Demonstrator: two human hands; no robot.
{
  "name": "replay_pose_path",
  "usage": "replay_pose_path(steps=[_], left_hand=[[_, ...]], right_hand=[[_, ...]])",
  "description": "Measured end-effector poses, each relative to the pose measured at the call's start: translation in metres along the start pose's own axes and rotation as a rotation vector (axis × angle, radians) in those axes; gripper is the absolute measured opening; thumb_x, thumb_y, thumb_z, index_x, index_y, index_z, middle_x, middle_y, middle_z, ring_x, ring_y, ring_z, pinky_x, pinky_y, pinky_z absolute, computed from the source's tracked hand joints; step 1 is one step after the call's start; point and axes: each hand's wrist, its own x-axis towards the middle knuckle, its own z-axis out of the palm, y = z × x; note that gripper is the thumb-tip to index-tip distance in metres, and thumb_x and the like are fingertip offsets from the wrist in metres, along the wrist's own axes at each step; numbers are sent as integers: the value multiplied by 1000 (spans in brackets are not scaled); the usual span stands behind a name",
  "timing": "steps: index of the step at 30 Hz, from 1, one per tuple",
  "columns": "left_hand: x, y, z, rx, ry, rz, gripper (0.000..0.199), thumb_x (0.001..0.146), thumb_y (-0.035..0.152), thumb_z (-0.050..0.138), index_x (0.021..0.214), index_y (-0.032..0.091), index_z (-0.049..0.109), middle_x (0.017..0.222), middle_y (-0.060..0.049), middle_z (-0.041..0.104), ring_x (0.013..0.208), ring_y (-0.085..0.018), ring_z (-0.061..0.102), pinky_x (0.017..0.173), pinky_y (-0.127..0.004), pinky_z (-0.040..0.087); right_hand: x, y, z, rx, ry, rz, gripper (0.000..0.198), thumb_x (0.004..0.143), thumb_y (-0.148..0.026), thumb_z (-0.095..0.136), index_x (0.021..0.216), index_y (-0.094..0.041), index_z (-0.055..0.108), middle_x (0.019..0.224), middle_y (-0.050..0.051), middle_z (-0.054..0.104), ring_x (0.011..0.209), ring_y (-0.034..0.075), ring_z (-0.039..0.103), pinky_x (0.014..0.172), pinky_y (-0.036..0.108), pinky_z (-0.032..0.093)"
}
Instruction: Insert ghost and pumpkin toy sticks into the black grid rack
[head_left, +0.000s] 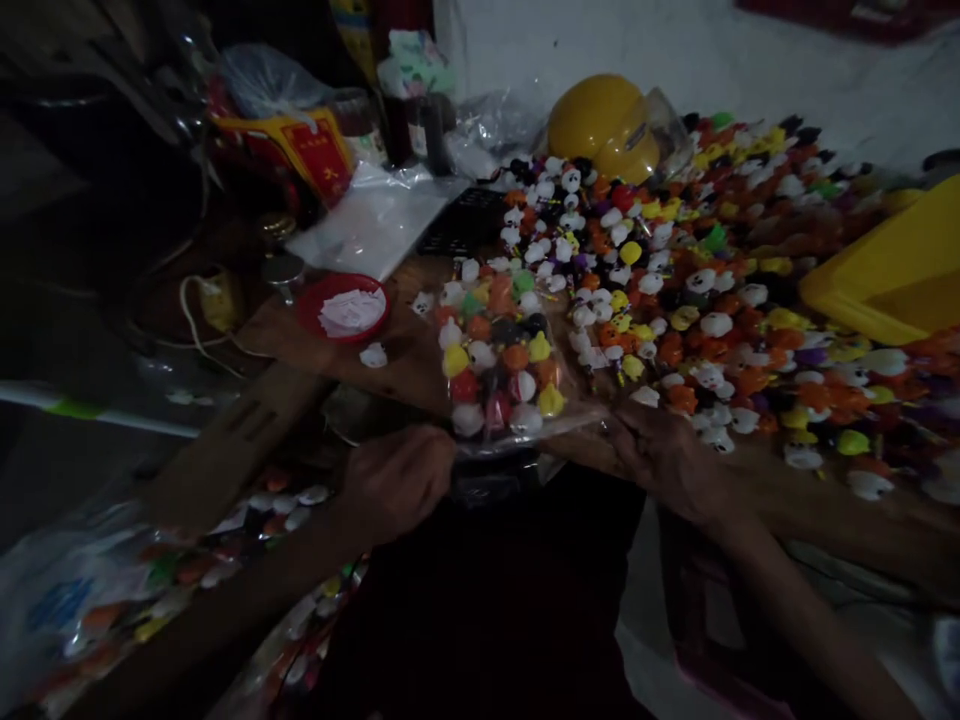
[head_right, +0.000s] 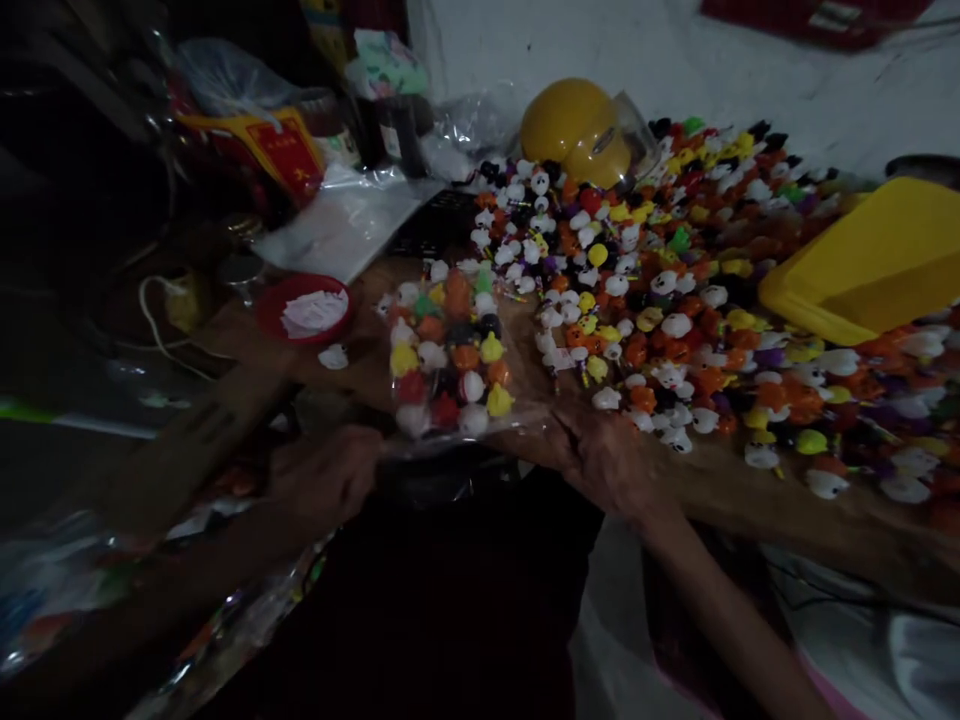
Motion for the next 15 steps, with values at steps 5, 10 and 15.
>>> replay_pose_path(steps=[5, 10, 15], left_hand=[[-41, 34, 1, -41, -42, 70, 23, 99, 21, 44, 88, 19, 64, 93, -2, 77, 80, -15, 71, 70, -28, 53], [-27, 36, -9, -245, -33, -298, 36, 101, 39, 44, 76, 18, 59, 75, -5, 69, 69, -16, 64, 64, -28, 50], [-5, 26, 33, -186, -528, -714, 60, 100, 59, 42, 62, 20, 68, 60, -9, 68, 58, -22, 65, 58, -33, 45]], right_hand=[[-22, 27, -34, 52, -314, 145, 20, 94, -39, 58, 94, -25, 73, 75, 5, 75, 53, 21, 67, 44, 29, 51], [-1, 20, -62, 68, -131, 227, 39, 91, -51, 64, 122, -29, 72, 108, 11, 79, 88, 34, 77, 57, 40, 63], [21, 16, 16, 56, -317, 72, 32, 90, -53, 67, 94, -21, 73, 72, 6, 74, 56, 22, 68, 45, 30, 53]])
